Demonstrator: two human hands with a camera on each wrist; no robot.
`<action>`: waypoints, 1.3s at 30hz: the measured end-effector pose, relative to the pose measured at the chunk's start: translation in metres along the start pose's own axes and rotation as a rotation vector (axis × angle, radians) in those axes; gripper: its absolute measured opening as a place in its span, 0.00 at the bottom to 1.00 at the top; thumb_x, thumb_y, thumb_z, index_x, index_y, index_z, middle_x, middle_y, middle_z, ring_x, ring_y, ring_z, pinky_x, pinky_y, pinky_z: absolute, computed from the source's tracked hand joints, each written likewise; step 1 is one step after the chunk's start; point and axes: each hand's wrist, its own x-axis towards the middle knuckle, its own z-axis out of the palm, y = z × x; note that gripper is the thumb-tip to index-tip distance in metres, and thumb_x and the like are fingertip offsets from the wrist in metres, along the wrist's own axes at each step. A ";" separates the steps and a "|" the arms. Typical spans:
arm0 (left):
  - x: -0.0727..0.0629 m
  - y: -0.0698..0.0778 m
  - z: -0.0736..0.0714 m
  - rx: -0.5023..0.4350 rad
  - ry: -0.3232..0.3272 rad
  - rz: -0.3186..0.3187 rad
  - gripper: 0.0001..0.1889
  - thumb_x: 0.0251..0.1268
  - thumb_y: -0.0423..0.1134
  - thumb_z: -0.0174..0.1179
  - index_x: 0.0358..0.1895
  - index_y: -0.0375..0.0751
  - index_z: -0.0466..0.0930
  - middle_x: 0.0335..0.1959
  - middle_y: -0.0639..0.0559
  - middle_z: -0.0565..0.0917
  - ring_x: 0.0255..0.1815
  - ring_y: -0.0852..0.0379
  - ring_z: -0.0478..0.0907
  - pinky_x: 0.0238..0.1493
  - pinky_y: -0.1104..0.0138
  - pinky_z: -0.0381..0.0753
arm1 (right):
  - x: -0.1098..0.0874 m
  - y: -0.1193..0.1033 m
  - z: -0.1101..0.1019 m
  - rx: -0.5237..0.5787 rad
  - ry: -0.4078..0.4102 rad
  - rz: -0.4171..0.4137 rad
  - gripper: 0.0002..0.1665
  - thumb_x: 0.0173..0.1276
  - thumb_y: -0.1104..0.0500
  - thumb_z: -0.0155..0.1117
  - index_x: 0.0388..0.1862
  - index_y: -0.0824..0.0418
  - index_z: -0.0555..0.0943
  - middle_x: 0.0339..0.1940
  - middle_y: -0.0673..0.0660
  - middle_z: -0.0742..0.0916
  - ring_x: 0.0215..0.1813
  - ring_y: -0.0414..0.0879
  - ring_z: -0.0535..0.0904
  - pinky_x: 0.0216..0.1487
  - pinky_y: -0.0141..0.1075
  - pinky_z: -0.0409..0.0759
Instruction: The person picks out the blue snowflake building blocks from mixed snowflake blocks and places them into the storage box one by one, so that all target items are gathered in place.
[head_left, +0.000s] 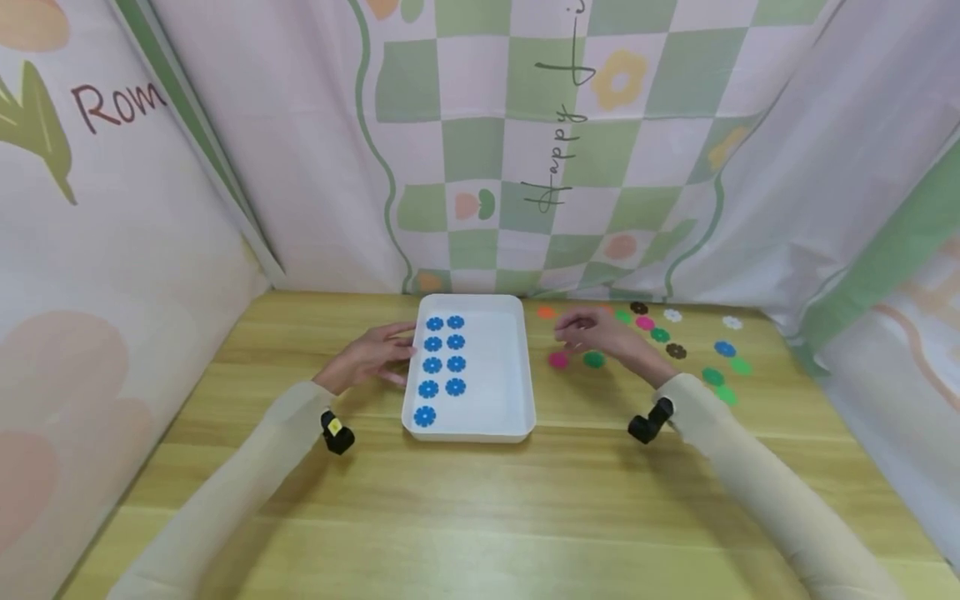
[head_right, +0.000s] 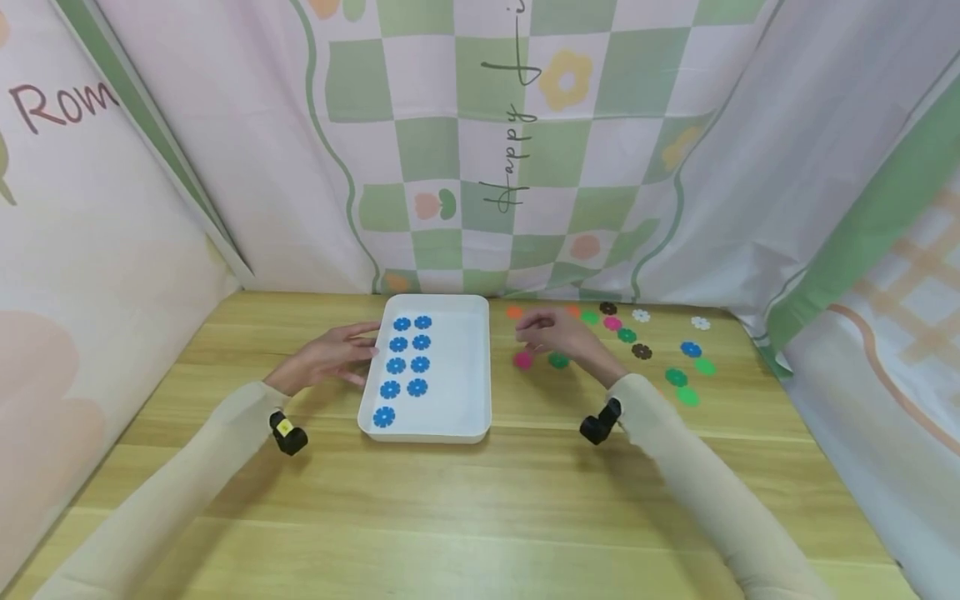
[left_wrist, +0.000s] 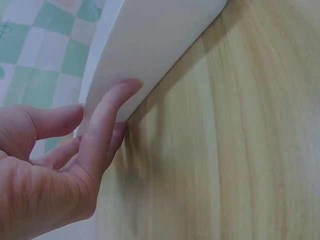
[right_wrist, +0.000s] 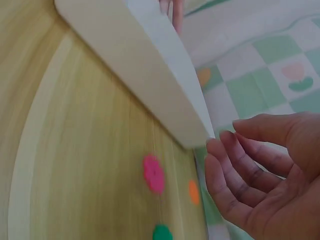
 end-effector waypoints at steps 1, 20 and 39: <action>0.000 0.000 0.000 0.002 -0.001 0.004 0.35 0.82 0.32 0.53 0.86 0.45 0.50 0.81 0.32 0.62 0.73 0.31 0.72 0.46 0.60 0.93 | -0.003 0.003 -0.006 0.006 0.011 -0.006 0.21 0.81 0.62 0.59 0.63 0.78 0.75 0.56 0.73 0.85 0.50 0.57 0.88 0.60 0.55 0.88; -0.001 -0.002 -0.003 0.006 -0.018 0.030 0.35 0.82 0.32 0.53 0.86 0.45 0.50 0.80 0.32 0.64 0.72 0.31 0.73 0.47 0.59 0.93 | -0.036 0.069 -0.095 -0.162 0.242 -0.033 0.26 0.81 0.54 0.62 0.65 0.73 0.75 0.46 0.47 0.90 0.45 0.37 0.87 0.50 0.36 0.90; 0.003 -0.005 -0.002 -0.020 -0.021 0.016 0.36 0.83 0.32 0.52 0.86 0.45 0.49 0.82 0.33 0.61 0.73 0.32 0.72 0.46 0.59 0.94 | -0.075 0.125 -0.161 -0.412 0.299 0.124 0.36 0.80 0.43 0.63 0.74 0.65 0.71 0.71 0.72 0.78 0.45 0.15 0.70 0.45 0.20 0.78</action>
